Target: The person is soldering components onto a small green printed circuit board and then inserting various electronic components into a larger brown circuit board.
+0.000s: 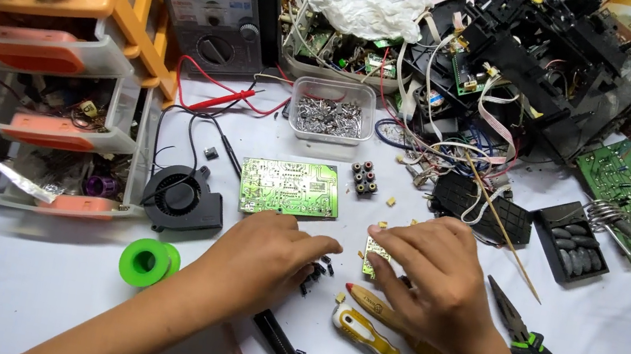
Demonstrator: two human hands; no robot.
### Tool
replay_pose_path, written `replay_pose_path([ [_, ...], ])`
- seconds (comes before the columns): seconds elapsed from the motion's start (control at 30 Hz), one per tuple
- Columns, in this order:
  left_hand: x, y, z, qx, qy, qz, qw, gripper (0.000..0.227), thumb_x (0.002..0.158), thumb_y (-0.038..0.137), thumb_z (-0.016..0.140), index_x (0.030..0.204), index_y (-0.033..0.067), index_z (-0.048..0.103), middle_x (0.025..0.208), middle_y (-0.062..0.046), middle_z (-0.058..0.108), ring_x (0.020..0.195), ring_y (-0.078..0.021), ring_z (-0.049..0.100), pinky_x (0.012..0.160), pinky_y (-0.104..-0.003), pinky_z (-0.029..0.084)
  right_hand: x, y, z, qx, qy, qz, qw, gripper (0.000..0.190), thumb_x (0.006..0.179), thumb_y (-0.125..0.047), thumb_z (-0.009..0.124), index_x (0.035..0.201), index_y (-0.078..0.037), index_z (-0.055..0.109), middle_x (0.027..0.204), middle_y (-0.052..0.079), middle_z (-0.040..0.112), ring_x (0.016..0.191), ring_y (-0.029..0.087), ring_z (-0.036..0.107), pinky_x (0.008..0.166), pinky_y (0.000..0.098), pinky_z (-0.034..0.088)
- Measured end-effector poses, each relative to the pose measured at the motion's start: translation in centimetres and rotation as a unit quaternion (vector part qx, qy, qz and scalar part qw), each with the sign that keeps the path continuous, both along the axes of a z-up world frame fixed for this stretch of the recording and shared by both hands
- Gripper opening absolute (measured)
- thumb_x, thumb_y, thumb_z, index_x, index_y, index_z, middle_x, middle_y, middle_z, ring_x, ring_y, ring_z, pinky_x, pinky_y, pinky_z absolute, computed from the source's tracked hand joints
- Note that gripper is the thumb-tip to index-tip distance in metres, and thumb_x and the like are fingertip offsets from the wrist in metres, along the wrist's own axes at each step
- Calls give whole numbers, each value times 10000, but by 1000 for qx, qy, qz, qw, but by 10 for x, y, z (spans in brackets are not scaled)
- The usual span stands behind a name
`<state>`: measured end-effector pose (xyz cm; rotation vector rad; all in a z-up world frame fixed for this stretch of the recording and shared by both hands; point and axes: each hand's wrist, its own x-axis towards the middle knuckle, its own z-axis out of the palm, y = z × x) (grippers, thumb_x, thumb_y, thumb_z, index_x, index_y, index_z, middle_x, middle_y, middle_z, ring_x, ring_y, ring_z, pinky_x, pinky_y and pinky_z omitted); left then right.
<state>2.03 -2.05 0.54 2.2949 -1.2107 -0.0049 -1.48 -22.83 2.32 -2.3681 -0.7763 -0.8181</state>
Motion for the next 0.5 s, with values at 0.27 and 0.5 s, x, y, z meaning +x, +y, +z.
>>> replay_pose_path([
  [0.27,36,19,36,58,-32,42,997,378,716,145,634,1072,28,582,995,-203,615,921,-341,597,741,-414,468,-2,-12,1,-2,-1,-25,1000,212,723,-91,685,934,-88,662,783,42,660,687,182,625,760,356,428],
  [0.5,55,10,24,260,70,73,960,715,650,327,715,1258,77,435,1155,-161,540,1087,-330,504,910,-424,368,-2,-15,1,-8,21,-52,998,224,726,-86,678,949,-102,668,771,51,661,694,188,631,768,357,419],
])
